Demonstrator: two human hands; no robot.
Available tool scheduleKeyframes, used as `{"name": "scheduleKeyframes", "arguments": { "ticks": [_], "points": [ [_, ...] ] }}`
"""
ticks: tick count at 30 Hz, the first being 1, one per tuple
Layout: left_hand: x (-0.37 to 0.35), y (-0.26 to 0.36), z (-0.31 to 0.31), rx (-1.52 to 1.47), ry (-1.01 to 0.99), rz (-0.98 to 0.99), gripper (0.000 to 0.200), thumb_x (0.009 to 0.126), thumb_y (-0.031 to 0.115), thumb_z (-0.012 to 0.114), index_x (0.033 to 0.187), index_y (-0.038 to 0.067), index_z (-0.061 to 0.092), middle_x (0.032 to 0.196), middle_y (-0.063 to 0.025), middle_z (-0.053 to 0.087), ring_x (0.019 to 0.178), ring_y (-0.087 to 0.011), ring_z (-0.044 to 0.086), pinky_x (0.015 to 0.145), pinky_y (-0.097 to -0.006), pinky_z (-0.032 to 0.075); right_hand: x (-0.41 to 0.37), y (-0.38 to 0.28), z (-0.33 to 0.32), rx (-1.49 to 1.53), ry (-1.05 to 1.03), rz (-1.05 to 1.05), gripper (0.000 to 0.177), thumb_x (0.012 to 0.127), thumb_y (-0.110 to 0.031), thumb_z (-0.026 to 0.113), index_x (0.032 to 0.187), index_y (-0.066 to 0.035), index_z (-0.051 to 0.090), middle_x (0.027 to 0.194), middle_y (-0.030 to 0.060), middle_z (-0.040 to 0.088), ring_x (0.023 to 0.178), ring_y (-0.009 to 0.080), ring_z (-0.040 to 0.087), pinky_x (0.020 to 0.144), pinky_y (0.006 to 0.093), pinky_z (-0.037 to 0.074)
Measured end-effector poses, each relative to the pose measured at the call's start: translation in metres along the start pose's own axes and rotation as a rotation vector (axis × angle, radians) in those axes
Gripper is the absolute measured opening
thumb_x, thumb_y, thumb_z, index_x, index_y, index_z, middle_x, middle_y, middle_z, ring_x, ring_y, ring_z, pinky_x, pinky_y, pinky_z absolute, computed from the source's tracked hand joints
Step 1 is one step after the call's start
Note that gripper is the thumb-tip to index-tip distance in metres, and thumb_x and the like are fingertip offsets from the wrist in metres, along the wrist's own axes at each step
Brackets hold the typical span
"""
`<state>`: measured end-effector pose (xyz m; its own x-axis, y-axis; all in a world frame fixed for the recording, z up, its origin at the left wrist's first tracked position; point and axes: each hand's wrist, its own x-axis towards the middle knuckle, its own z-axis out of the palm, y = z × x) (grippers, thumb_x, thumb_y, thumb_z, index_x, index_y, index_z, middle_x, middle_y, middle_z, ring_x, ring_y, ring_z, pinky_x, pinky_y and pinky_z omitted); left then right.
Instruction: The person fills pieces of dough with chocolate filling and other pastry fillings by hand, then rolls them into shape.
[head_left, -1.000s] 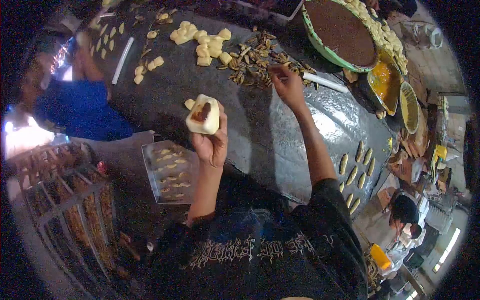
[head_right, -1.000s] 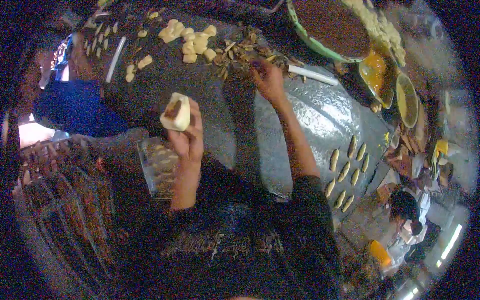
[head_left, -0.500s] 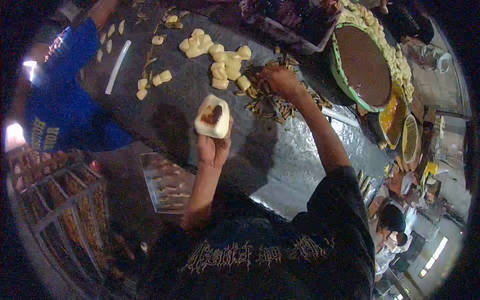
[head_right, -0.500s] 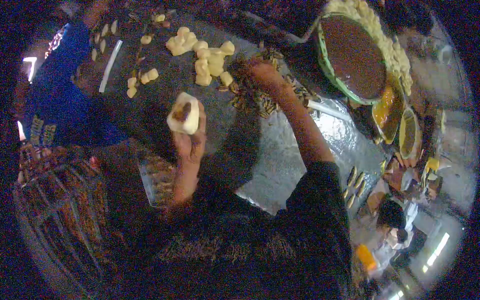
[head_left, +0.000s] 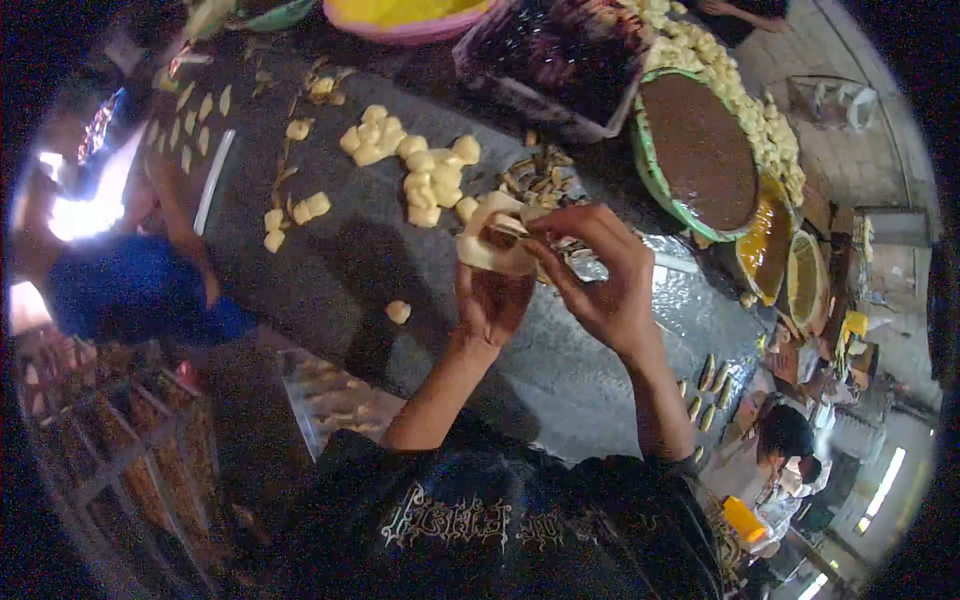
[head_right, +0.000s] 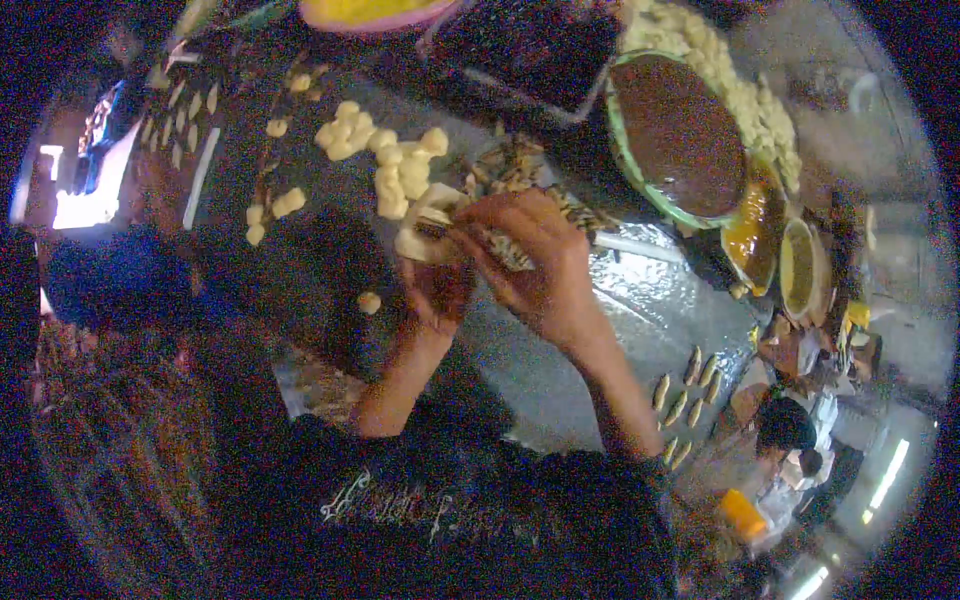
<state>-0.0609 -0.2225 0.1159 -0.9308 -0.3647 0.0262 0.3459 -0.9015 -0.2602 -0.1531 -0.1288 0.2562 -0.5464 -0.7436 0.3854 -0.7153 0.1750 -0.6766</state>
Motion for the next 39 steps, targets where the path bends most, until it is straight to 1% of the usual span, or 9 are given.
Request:
{"name": "scheduleKeyframes", "arguments": {
  "ticks": [4, 9, 14, 19, 20, 23, 29, 35, 39],
  "points": [
    [-0.004, -0.043, 0.014, -0.115, 0.124, -0.120, 0.051, 0.102, 0.036, 0.054, 0.142, 0.005, 0.047, 0.134, -0.0148, 0.058, 0.125, -0.0279, 0.059, 0.106, -0.0397, 0.052, -0.017, -0.017, -0.034, -0.216, 0.030, -0.176, 0.033, 0.074, -0.005, 0.083, 0.106, -0.008, 0.076, 0.101, 0.0087, 0.072, 0.094, 0.0273, 0.066, 0.081, 0.0370, 0.053],
    [-0.043, -0.091, 0.056, 0.994, -0.033, 0.158, 0.053, 0.101, 0.037, 0.055, 0.142, 0.005, 0.047, 0.133, -0.0129, 0.059, 0.124, -0.0255, 0.059, 0.105, -0.0377, 0.052, -0.073, -0.055, -0.080, -0.480, 0.064, -0.321, 0.046, 0.071, -0.018, 0.085, 0.115, -0.009, 0.074, 0.111, 0.0065, 0.070, 0.095, 0.0248, 0.064, 0.081, 0.0385, 0.050],
    [-0.105, -0.148, 0.062, 0.669, -0.064, 0.049, 0.071, 0.093, 0.049, 0.061, 0.145, 0.004, 0.045, 0.141, -0.0135, 0.054, 0.128, -0.0266, 0.056, 0.109, -0.0403, 0.048, -0.142, -0.081, -0.126, -0.758, 0.140, -0.547, 0.053, 0.067, -0.019, 0.081, 0.118, -0.009, 0.073, 0.115, 0.0054, 0.068, 0.091, 0.0238, 0.063, 0.079, 0.0409, 0.050],
    [-0.158, -0.187, 0.058, 0.372, -0.277, -0.089, 0.090, 0.085, 0.061, 0.068, 0.149, 0.004, 0.042, 0.149, -0.0140, 0.049, 0.133, -0.0278, 0.053, 0.112, -0.0428, 0.045, -0.198, -0.109, -0.170, -0.509, 0.217, -0.640, 0.041, 0.065, -0.014, 0.074, 0.106, -0.010, 0.074, 0.107, 0.0057, 0.067, 0.093, 0.0261, 0.064, 0.078, 0.0422, 0.051],
    [-0.165, -0.193, 0.055, 0.299, -0.403, -0.108, 0.088, 0.086, 0.060, 0.067, 0.149, 0.004, 0.042, 0.149, -0.0139, 0.049, 0.133, -0.0276, 0.053, 0.112, -0.0430, 0.045, -0.206, -0.117, -0.177, -0.499, 0.203, -0.621, 0.041, 0.065, -0.014, 0.075, 0.105, -0.010, 0.074, 0.106, 0.0057, 0.067, 0.093, 0.0264, 0.064, 0.078, 0.0419, 0.051],
    [-0.191, -0.205, 0.064, 0.200, -0.371, -0.148, 0.078, 0.088, 0.049, 0.064, 0.149, 0.004, 0.044, 0.145, -0.0136, 0.054, 0.131, -0.0267, 0.055, 0.112, -0.0426, 0.045, -0.231, -0.138, -0.191, -0.529, 0.183, -0.629, 0.043, 0.064, -0.015, 0.075, 0.107, -0.010, 0.073, 0.109, 0.0066, 0.067, 0.093, 0.0269, 0.065, 0.076, 0.0412, 0.051],
    [-0.218, -0.228, 0.063, 0.653, -0.277, -0.003, 0.071, 0.089, 0.040, 0.066, 0.147, 0.004, 0.044, 0.143, -0.0127, 0.054, 0.130, -0.0248, 0.056, 0.110, -0.0389, 0.046, -0.269, -0.133, -0.202, -0.707, 0.215, -0.927, 0.044, 0.060, -0.022, 0.070, 0.102, -0.008, 0.074, 0.122, 0.0118, 0.067, 0.093, 0.0305, 0.067, 0.072, 0.0431, 0.055],
    [-0.218, -0.237, 0.106, 0.667, -0.391, 0.026, 0.075, 0.085, 0.031, 0.078, 0.145, 0.006, 0.041, 0.137, -0.0129, 0.056, 0.124, -0.0246, 0.058, 0.105, -0.0393, 0.050, -0.252, -0.163, -0.210, -0.351, 0.178, -0.565, 0.038, 0.062, -0.009, 0.078, 0.100, -0.013, 0.075, 0.098, 0.0060, 0.065, 0.093, 0.0306, 0.061, 0.081, 0.0402, 0.050],
    [-0.196, -0.226, 0.128, 0.738, -0.435, 0.032, 0.079, 0.082, 0.025, 0.085, 0.144, 0.006, 0.038, 0.132, -0.0130, 0.057, 0.120, -0.0244, 0.060, 0.101, -0.0396, 0.053, -0.239, -0.152, -0.203, -0.323, 0.223, -0.467, 0.038, 0.068, -0.010, 0.083, 0.105, -0.011, 0.075, 0.103, 0.0078, 0.065, 0.096, 0.0327, 0.062, 0.083, 0.0416, 0.052]
  ]
}}
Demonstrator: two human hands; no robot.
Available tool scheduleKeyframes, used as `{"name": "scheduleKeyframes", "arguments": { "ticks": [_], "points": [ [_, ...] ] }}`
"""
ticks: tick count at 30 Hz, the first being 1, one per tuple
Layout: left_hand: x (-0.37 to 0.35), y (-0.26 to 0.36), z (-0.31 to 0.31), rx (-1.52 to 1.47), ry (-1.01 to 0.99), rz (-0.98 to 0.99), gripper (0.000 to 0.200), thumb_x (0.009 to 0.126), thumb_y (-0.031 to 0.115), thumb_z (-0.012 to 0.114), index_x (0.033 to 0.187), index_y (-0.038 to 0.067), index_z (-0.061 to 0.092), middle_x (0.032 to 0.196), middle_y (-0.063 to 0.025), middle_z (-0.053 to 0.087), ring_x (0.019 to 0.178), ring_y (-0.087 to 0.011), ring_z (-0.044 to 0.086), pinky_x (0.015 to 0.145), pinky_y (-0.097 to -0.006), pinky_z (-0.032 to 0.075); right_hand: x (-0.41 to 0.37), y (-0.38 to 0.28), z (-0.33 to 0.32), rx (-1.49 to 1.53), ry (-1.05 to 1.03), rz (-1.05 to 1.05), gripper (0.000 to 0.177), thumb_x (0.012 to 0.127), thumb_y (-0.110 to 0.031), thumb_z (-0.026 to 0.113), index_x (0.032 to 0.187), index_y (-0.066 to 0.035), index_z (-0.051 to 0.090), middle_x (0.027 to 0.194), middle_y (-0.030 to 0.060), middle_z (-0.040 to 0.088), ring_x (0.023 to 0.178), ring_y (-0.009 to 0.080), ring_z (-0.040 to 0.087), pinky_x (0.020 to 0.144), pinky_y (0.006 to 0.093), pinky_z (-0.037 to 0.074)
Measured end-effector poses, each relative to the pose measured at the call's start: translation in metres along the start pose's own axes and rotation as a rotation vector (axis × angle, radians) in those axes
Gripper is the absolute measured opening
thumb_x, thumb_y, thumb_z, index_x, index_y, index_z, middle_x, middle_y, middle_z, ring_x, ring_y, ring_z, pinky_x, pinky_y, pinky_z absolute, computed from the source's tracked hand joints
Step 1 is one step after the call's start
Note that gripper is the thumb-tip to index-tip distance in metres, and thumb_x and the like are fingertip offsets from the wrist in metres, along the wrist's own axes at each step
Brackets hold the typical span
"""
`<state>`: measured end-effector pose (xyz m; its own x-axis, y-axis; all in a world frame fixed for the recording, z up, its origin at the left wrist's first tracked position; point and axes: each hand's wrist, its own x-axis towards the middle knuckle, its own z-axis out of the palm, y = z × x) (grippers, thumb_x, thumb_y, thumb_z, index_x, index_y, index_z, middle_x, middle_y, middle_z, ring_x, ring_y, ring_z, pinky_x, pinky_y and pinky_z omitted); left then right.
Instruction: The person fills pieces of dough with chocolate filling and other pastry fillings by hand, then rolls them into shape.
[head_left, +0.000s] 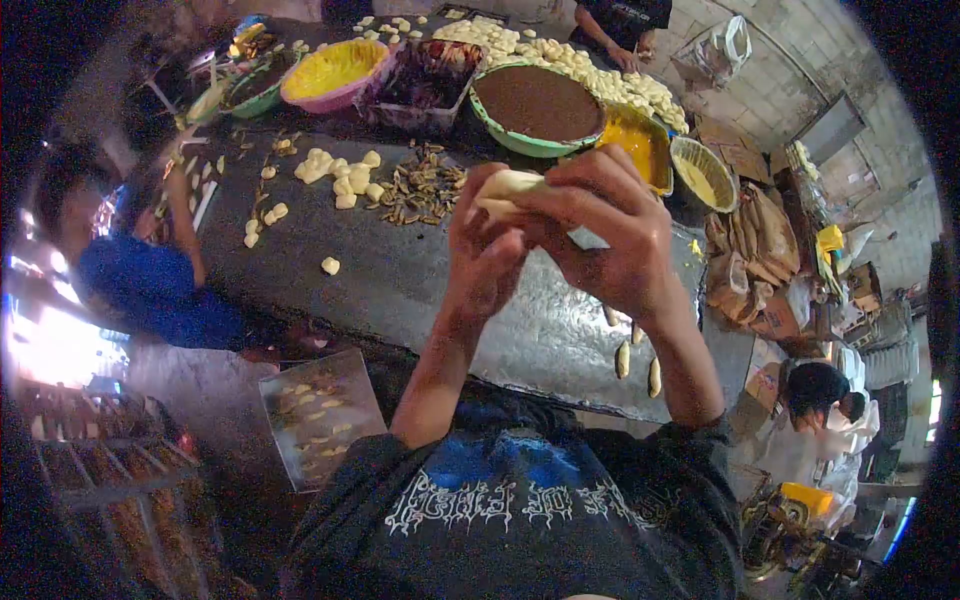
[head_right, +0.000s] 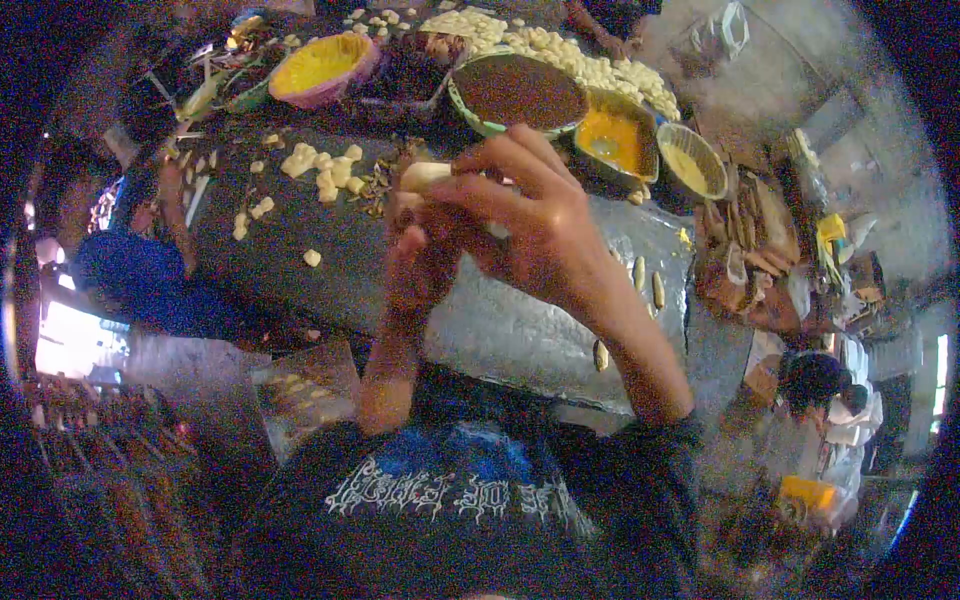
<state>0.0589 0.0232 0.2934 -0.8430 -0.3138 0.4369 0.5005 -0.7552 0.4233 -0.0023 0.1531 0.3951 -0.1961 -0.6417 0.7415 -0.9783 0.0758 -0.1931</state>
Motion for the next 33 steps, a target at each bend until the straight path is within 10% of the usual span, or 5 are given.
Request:
{"name": "scheduleKeyframes", "arguments": {
  "ticks": [3, 11, 22, 25, 33],
  "points": [
    [0.023, 0.013, -0.020, 0.125, 0.039, -0.078, 0.063, 0.087, 0.018, 0.081, 0.136, 0.006, 0.044, 0.127, -0.0110, 0.060, 0.115, -0.0233, 0.063, 0.098, -0.0382, 0.055, 0.020, -0.006, 0.020, -0.062, 0.277, 0.240, 0.037, 0.073, -0.014, 0.085, 0.108, -0.010, 0.075, 0.110, 0.0110, 0.067, 0.102, 0.0342, 0.063, 0.087, 0.0436, 0.053],
    [0.069, 0.025, -0.109, 0.531, 0.000, -0.222, 0.037, 0.093, 0.009, 0.073, 0.124, 0.004, 0.054, 0.115, -0.0070, 0.066, 0.106, -0.0153, 0.066, 0.093, -0.0298, 0.054, 0.007, 0.042, 0.086, -0.128, 0.039, 0.432, 0.027, 0.077, -0.005, 0.080, 0.103, -0.007, 0.075, 0.088, 0.0097, 0.071, 0.081, 0.0291, 0.067, 0.071, 0.0403, 0.055],
    [-0.025, -0.040, -0.295, 1.301, -0.285, -1.172, 0.030, 0.081, 0.023, 0.083, 0.108, 0.014, 0.073, 0.112, -0.0086, 0.070, 0.098, -0.0281, 0.068, 0.085, -0.0388, 0.053, -0.194, 0.067, 0.260, 0.101, -0.247, 1.366, 0.025, 0.081, -0.015, 0.079, 0.103, -0.008, 0.073, 0.090, 0.0145, 0.073, 0.082, 0.0372, 0.070, 0.072, 0.0432, 0.056],
    [-0.021, -0.045, -0.272, 1.704, -0.451, -0.647, 0.035, 0.077, 0.018, 0.082, 0.109, 0.014, 0.072, 0.124, -0.0095, 0.062, 0.115, -0.0330, 0.057, 0.100, -0.0426, 0.046, -0.227, 0.077, 0.272, -0.019, -0.164, 1.282, 0.039, 0.077, -0.017, 0.083, 0.112, -0.004, 0.069, 0.089, 0.0116, 0.066, 0.082, 0.0290, 0.063, 0.073, 0.0392, 0.050],
    [-0.021, -0.058, -0.296, 1.390, -0.195, -0.609, 0.048, 0.070, 0.006, 0.084, 0.115, 0.014, 0.068, 0.120, -0.0116, 0.057, 0.115, -0.0318, 0.055, 0.099, -0.0414, 0.045, -0.247, 0.092, 0.267, -0.336, -0.383, 1.147, 0.050, 0.076, -0.039, 0.083, 0.112, -0.011, 0.064, 0.099, 0.0121, 0.061, 0.094, 0.0350, 0.059, 0.079, 0.0483, 0.042]
  ]
}}
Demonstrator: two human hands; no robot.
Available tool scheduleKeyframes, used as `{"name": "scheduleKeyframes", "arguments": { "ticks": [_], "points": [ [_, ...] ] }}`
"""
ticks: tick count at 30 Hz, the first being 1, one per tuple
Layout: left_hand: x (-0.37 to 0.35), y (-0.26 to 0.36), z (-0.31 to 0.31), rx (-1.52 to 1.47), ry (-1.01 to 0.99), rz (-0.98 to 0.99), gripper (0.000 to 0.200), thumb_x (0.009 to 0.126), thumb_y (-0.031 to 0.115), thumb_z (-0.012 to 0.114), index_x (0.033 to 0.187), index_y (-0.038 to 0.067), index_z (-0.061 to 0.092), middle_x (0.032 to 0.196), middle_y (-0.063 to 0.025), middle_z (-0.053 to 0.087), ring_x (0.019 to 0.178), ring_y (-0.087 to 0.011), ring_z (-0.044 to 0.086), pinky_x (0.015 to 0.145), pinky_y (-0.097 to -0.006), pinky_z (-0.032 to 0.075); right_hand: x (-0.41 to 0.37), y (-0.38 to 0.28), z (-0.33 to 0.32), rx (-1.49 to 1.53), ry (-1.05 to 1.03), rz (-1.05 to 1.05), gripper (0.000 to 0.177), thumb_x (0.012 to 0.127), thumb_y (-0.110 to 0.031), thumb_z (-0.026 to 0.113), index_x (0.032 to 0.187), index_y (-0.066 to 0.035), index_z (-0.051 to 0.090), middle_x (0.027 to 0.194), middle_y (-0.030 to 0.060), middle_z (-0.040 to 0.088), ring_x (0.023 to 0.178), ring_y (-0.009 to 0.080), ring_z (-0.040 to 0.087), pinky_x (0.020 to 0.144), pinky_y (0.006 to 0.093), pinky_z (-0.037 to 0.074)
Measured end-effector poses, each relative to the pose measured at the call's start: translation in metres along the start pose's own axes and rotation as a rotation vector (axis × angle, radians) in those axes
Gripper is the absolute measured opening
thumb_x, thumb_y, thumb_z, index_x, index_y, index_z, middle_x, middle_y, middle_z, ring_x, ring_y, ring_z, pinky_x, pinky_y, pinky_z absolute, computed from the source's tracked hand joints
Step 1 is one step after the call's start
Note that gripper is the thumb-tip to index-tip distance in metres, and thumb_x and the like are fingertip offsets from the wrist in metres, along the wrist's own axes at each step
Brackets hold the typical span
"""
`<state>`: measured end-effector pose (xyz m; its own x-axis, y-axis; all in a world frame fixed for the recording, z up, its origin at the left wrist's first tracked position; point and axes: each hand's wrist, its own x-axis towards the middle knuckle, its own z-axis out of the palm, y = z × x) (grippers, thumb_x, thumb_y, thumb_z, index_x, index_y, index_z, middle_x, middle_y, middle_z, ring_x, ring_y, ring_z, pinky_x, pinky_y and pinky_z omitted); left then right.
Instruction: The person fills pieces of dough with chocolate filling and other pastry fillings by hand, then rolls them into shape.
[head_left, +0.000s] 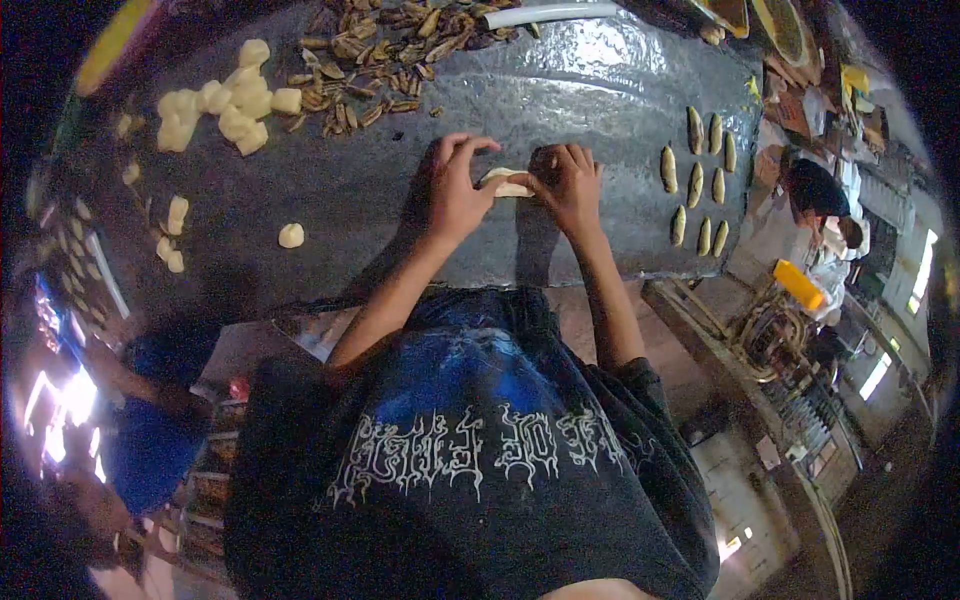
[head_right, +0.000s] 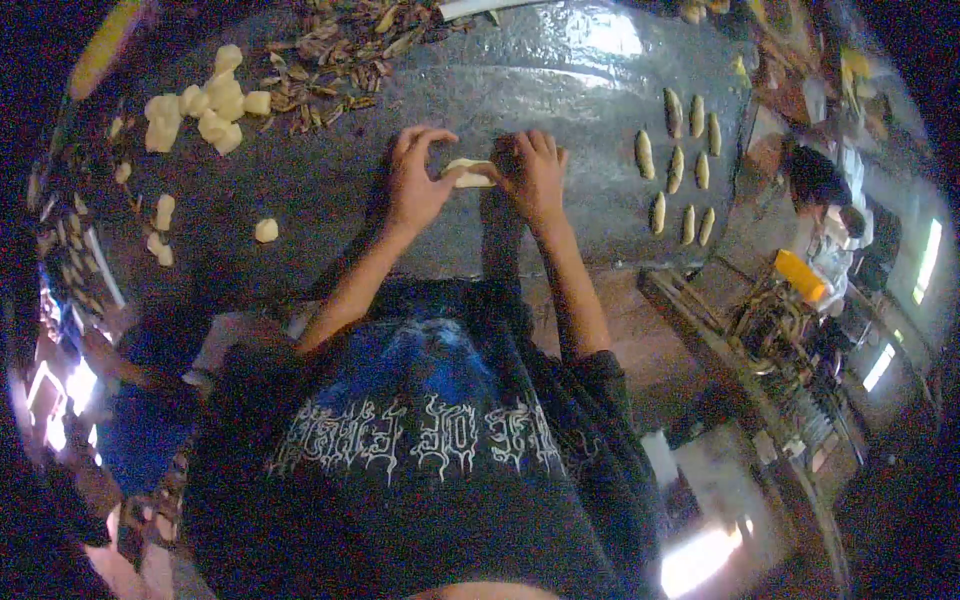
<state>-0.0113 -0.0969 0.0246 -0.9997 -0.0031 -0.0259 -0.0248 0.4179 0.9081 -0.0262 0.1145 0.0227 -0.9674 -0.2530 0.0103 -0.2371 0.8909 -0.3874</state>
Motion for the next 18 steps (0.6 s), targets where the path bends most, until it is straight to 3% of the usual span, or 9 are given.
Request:
{"name": "scheduleKeyframes", "arguments": {
  "ticks": [1, 4, 6, 8, 10, 12, 13, 16, 18],
  "points": [
    [0.001, -0.003, -0.001, -0.024, 0.002, -0.027, 0.048, 0.069, 0.006, 0.084, 0.114, 0.013, 0.068, 0.119, -0.0114, 0.057, 0.114, -0.0311, 0.056, 0.097, -0.0402, 0.046, 0.004, -0.001, -0.005, -0.024, -0.026, -0.009, 0.049, 0.077, -0.040, 0.082, 0.112, -0.011, 0.064, 0.097, 0.0123, 0.062, 0.093, 0.0347, 0.060, 0.079, 0.0479, 0.042],
    [0.005, -0.001, 0.001, -0.051, 0.056, -0.055, 0.049, 0.067, 0.007, 0.086, 0.112, 0.012, 0.067, 0.111, -0.0070, 0.059, 0.101, -0.0241, 0.058, 0.086, -0.0353, 0.049, 0.036, 0.001, -0.030, 0.190, -0.476, 0.223, 0.046, 0.081, -0.040, 0.080, 0.114, -0.010, 0.067, 0.096, 0.0147, 0.066, 0.094, 0.0362, 0.063, 0.085, 0.0491, 0.044],
    [0.003, 0.001, -0.004, -0.135, 0.039, -0.158, 0.048, 0.068, 0.007, 0.086, 0.111, 0.012, 0.068, 0.108, -0.0055, 0.059, 0.095, -0.0212, 0.057, 0.084, -0.0346, 0.049, 0.075, 0.008, -0.049, 0.470, -0.358, 0.297, 0.027, 0.091, -0.023, 0.074, 0.111, -0.005, 0.069, 0.111, 0.0163, 0.069, 0.103, 0.0361, 0.066, 0.088, 0.0421, 0.051],
    [-0.002, -0.007, -0.004, -0.127, 0.079, -0.127, 0.046, 0.068, 0.007, 0.086, 0.111, 0.013, 0.068, 0.104, -0.0040, 0.059, 0.089, -0.0191, 0.056, 0.081, -0.0337, 0.049, 0.121, 0.028, -0.046, 0.123, 0.169, -0.112, 0.036, 0.092, -0.014, 0.069, 0.127, -0.007, 0.063, 0.119, 0.0194, 0.066, 0.112, 0.0374, 0.063, 0.093, 0.0450, 0.051],
    [-0.009, -0.001, -0.005, -0.103, 0.137, -0.106, 0.044, 0.069, 0.008, 0.086, 0.110, 0.014, 0.069, 0.101, -0.0033, 0.060, 0.085, -0.0182, 0.056, 0.078, -0.0332, 0.049, 0.193, 0.056, -0.036, -0.193, 0.359, -0.442, 0.048, 0.095, -0.017, 0.063, 0.141, -0.010, 0.053, 0.130, 0.0204, 0.061, 0.121, 0.0381, 0.059, 0.099, 0.0494, 0.047],
    [-0.018, 0.015, -0.012, -0.067, 0.197, -0.105, 0.042, 0.071, 0.008, 0.084, 0.109, 0.014, 0.070, 0.099, -0.0034, 0.061, 0.083, -0.0184, 0.057, 0.077, -0.0332, 0.049, 0.232, 0.086, -0.030, -0.505, 0.244, -0.600, 0.050, 0.098, -0.024, 0.057, 0.145, -0.013, 0.048, 0.134, 0.0193, 0.058, 0.125, 0.0387, 0.056, 0.105, 0.0527, 0.042],
    [-0.024, 0.019, -0.011, -0.050, 0.239, -0.117, 0.036, 0.075, 0.008, 0.082, 0.109, 0.014, 0.070, 0.105, -0.0044, 0.064, 0.089, -0.0182, 0.061, 0.076, -0.0328, 0.049, 0.248, 0.114, -0.019, -0.505, 0.147, -0.648, 0.047, 0.099, -0.027, 0.052, 0.144, -0.013, 0.048, 0.134, 0.0200, 0.058, 0.121, 0.0392, 0.058, 0.108, 0.0545, 0.039],
    [-0.041, 0.024, -0.011, -0.056, 0.417, -0.087, 0.028, 0.082, 0.009, 0.076, 0.109, 0.012, 0.070, 0.113, -0.0076, 0.066, 0.096, -0.0204, 0.064, 0.081, -0.0354, 0.052, 0.232, 0.118, -0.030, -0.541, -0.031, -0.649, 0.047, 0.098, -0.020, 0.054, 0.143, -0.011, 0.049, 0.130, 0.0206, 0.059, 0.114, 0.0399, 0.061, 0.099, 0.0527, 0.046],
    [-0.051, 0.030, -0.009, 0.055, 0.575, -0.023, 0.027, 0.085, 0.008, 0.074, 0.111, 0.009, 0.067, 0.119, -0.0095, 0.063, 0.099, -0.0251, 0.064, 0.089, -0.0392, 0.051, 0.168, 0.101, -0.043, -0.206, -0.050, -0.471, 0.045, 0.094, -0.012, 0.057, 0.139, -0.008, 0.052, 0.122, 0.0198, 0.062, 0.105, 0.0392, 0.063, 0.085, 0.0506, 0.052]
  ]
}}
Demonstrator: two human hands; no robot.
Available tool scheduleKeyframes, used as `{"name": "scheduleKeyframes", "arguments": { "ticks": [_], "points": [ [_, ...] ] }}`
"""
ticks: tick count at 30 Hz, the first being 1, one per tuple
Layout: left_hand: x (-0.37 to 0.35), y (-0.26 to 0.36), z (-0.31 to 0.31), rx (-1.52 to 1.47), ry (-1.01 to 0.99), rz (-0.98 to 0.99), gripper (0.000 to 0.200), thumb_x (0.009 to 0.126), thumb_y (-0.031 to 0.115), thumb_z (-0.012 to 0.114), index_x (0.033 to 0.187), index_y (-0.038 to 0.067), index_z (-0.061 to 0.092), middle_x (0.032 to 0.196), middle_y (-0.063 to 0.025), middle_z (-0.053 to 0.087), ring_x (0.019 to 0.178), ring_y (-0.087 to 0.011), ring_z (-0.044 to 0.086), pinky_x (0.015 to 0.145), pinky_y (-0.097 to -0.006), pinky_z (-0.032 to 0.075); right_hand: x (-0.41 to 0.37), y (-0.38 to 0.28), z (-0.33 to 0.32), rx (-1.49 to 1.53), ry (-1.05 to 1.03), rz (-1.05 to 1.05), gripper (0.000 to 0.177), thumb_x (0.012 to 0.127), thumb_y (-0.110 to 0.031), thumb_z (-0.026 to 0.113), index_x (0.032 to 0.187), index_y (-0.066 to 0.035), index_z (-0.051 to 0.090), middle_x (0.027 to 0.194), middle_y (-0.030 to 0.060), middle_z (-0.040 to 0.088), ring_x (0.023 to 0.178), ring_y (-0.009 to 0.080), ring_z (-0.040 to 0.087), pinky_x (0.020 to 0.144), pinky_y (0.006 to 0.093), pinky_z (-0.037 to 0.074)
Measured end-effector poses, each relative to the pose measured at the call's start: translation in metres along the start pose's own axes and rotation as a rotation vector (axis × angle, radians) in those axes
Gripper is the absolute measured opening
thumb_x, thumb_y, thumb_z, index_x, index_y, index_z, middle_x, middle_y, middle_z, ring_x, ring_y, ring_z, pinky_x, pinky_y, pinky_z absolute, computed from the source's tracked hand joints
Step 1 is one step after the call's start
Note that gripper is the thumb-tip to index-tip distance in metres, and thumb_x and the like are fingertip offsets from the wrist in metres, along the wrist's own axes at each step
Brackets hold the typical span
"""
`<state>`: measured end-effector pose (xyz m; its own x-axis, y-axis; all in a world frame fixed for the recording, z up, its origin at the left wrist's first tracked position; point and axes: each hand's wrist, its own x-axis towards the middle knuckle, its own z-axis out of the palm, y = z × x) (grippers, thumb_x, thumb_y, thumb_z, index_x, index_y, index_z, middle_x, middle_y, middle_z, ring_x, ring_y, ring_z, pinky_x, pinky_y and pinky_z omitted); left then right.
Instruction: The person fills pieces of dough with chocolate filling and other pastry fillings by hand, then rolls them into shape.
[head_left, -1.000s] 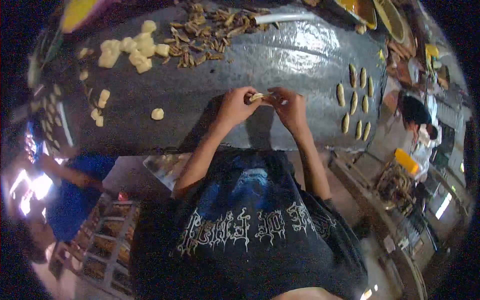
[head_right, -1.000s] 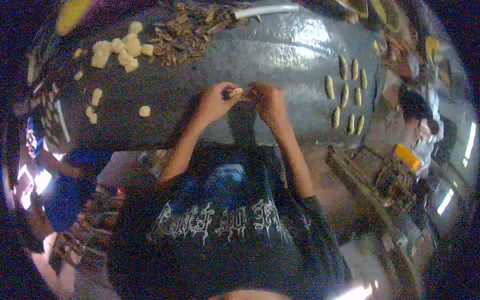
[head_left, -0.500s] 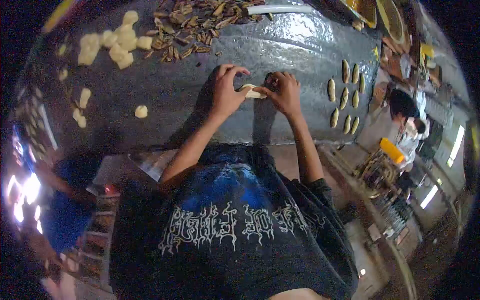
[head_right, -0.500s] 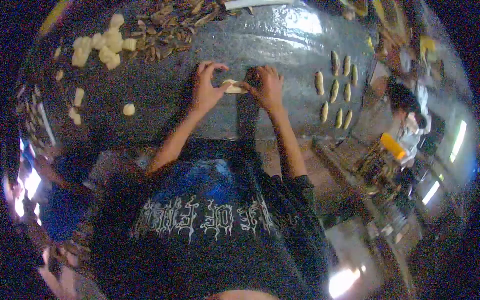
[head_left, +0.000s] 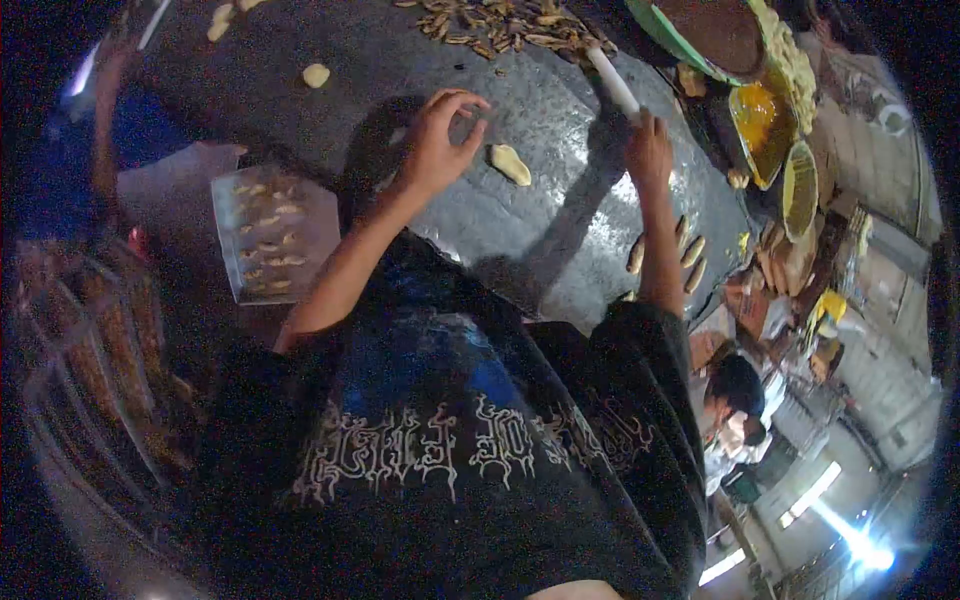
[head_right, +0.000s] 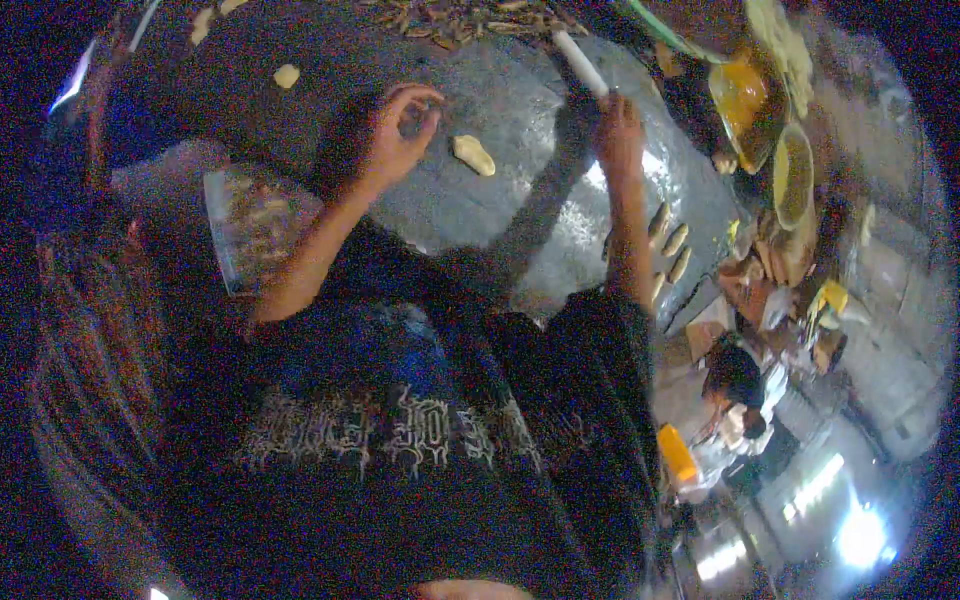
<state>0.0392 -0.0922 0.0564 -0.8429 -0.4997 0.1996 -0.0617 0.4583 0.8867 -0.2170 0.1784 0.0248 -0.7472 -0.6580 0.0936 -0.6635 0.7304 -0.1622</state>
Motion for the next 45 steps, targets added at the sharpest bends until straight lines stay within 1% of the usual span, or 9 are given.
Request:
{"name": "scheduleKeyframes", "arguments": {
  "ticks": [2, 9, 19, 25, 31, 33, 34, 36, 45],
  "points": [
    [-0.014, 0.004, -0.011, 0.134, 0.088, 0.074, 0.028, 0.088, 0.008, 0.071, 0.116, 0.008, 0.065, 0.127, -0.0114, 0.060, 0.106, -0.0291, 0.064, 0.094, -0.0420, 0.051, -0.062, -0.038, 0.012, 0.123, 0.270, -0.090, 0.047, 0.090, -0.005, 0.059, 0.137, -0.006, 0.055, 0.114, 0.0181, 0.063, 0.098, 0.0394, 0.064, 0.074, 0.0496, 0.054],
    [-0.024, -0.014, 0.015, 0.379, -0.099, 0.281, 0.051, 0.103, 0.022, 0.052, 0.151, 0.008, 0.043, 0.158, -0.0154, 0.039, 0.146, -0.0350, 0.037, 0.118, -0.0481, 0.029, -0.129, -0.156, 0.016, 0.216, 0.075, -0.084, 0.048, 0.091, -0.007, 0.059, 0.138, -0.011, 0.058, 0.115, 0.0140, 0.063, 0.108, 0.0337, 0.059, 0.095, 0.0468, 0.042],
    [0.016, -0.036, 0.022, 0.489, -0.497, 0.386, 0.060, 0.104, 0.026, 0.045, 0.153, -0.006, 0.032, 0.162, -0.0184, 0.033, 0.151, -0.0342, 0.028, 0.124, -0.0499, 0.021, -0.113, -0.196, 0.024, 0.134, 0.017, 0.250, 0.057, 0.106, -0.033, 0.036, 0.157, -0.008, 0.035, 0.165, 0.0140, 0.030, 0.154, 0.0355, 0.020, 0.123, 0.0558, 0.009],
    [0.084, -0.045, 0.053, 0.605, -0.491, 0.498, 0.059, 0.104, 0.027, 0.044, 0.153, -0.004, 0.032, 0.161, -0.0200, 0.030, 0.150, -0.0355, 0.028, 0.123, -0.0487, 0.022, -0.035, -0.152, 0.025, 0.082, 0.025, 0.340, 0.067, 0.107, -0.045, 0.030, 0.160, -0.003, 0.023, 0.168, 0.0171, 0.019, 0.156, 0.0371, 0.009, 0.121, 0.0625, -0.002],
    [0.174, -0.027, 0.096, 0.674, -0.285, 0.575, 0.067, 0.109, 0.036, 0.031, 0.158, -0.007, 0.017, 0.166, -0.0240, 0.016, 0.155, -0.0379, 0.013, 0.126, -0.0513, 0.009, 0.020, -0.101, 0.016, 0.068, 0.296, 0.355, 0.076, 0.105, -0.048, 0.039, 0.161, -0.002, 0.016, 0.167, 0.0208, 0.019, 0.155, 0.0371, 0.014, 0.120, 0.0657, 0.003],
    [0.159, -0.013, 0.078, 0.425, -0.215, 0.710, 0.055, 0.102, 0.028, 0.048, 0.147, -0.002, 0.040, 0.155, -0.0200, 0.038, 0.146, -0.0346, 0.033, 0.121, -0.0484, 0.025, 0.014, -0.123, -0.006, 0.126, 0.355, 0.351, 0.074, 0.104, -0.046, 0.044, 0.159, -0.002, 0.021, 0.165, 0.0229, 0.022, 0.154, 0.0361, 0.020, 0.120, 0.0665, 0.007],
    [0.136, -0.007, 0.062, 0.312, -0.192, 0.758, 0.049, 0.098, 0.024, 0.057, 0.142, 0.001, 0.052, 0.150, -0.0180, 0.049, 0.142, -0.0329, 0.043, 0.118, -0.0469, 0.033, -0.007, -0.146, -0.014, 0.083, 0.369, 0.340, 0.068, 0.100, -0.037, 0.057, 0.152, -0.001, 0.033, 0.154, 0.0251, 0.042, 0.144, 0.0371, 0.040, 0.117, 0.0612, 0.023],
    [0.076, -0.023, 0.027, -0.018, -0.656, 0.424, 0.038, 0.092, 0.019, 0.066, 0.127, 0.004, 0.066, 0.137, -0.0159, 0.060, 0.134, -0.0322, 0.051, 0.114, -0.0475, 0.038, -0.067, -0.175, -0.005, 0.241, 0.394, 0.109, 0.047, 0.087, -0.017, 0.075, 0.130, -0.005, 0.060, 0.122, 0.0168, 0.066, 0.113, 0.0358, 0.060, 0.095, 0.0455, 0.048],
    [-0.012, -0.055, 0.031, 0.113, -0.386, 0.355, 0.021, 0.088, 0.027, 0.075, 0.104, 0.016, 0.080, 0.137, -0.0067, 0.060, 0.127, -0.0310, 0.055, 0.114, -0.0436, 0.040, -0.115, -0.183, 0.034, 0.418, 0.399, -0.108, 0.035, 0.084, -0.004, 0.072, 0.118, -0.009, 0.070, 0.118, 0.0131, 0.068, 0.106, 0.0342, 0.062, 0.089, 0.0459, 0.052]
  ]
}}
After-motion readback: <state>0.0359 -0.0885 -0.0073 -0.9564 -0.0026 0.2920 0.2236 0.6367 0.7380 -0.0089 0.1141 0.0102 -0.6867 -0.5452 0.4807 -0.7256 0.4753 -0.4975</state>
